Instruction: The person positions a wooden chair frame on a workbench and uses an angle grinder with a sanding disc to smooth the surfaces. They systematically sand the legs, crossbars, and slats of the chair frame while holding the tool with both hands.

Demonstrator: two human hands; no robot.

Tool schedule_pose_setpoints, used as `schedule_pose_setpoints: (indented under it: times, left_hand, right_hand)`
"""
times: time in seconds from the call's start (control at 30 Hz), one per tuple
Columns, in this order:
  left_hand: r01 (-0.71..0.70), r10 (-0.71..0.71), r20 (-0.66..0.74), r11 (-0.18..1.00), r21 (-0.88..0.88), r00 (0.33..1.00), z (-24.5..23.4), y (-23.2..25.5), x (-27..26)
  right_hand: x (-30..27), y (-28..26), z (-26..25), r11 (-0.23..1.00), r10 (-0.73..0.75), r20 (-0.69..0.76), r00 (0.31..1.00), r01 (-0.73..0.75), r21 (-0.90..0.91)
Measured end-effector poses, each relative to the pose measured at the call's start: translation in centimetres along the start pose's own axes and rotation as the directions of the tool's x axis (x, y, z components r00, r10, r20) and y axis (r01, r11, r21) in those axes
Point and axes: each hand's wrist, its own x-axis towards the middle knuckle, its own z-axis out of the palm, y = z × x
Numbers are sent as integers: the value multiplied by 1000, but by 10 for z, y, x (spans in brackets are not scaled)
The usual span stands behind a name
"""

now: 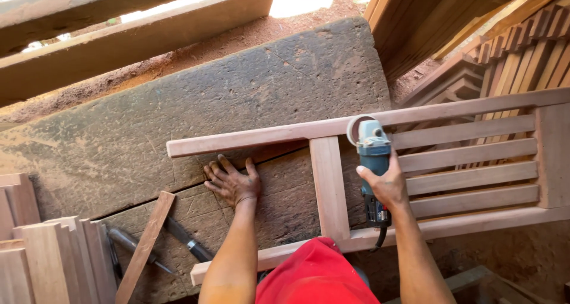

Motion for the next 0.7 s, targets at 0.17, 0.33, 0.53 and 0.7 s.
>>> schedule_pose_setpoints:
  times: [0.17,0.33,0.53,0.7]
  left_hand:
    - [-8,8,-19,1000,12,1000,1,0,0]
    - [-32,33,-60,999,12,998,11,-7,1]
    - [-67,63,-133,997,-24,989,18,-9,0]
    - [-65,62,-146,998,-15,987,20,-10,1]
  right_hand:
    - [-4,-13,13,1000,-4,54,999,6,-29]
    - [-13,-25,23,999,25,112,993,-21,-40]
    - [-12,-41,32,999,22,183,983,-14,-46]
    - [-5,-34,16,997,72,139,988,-68,-28]
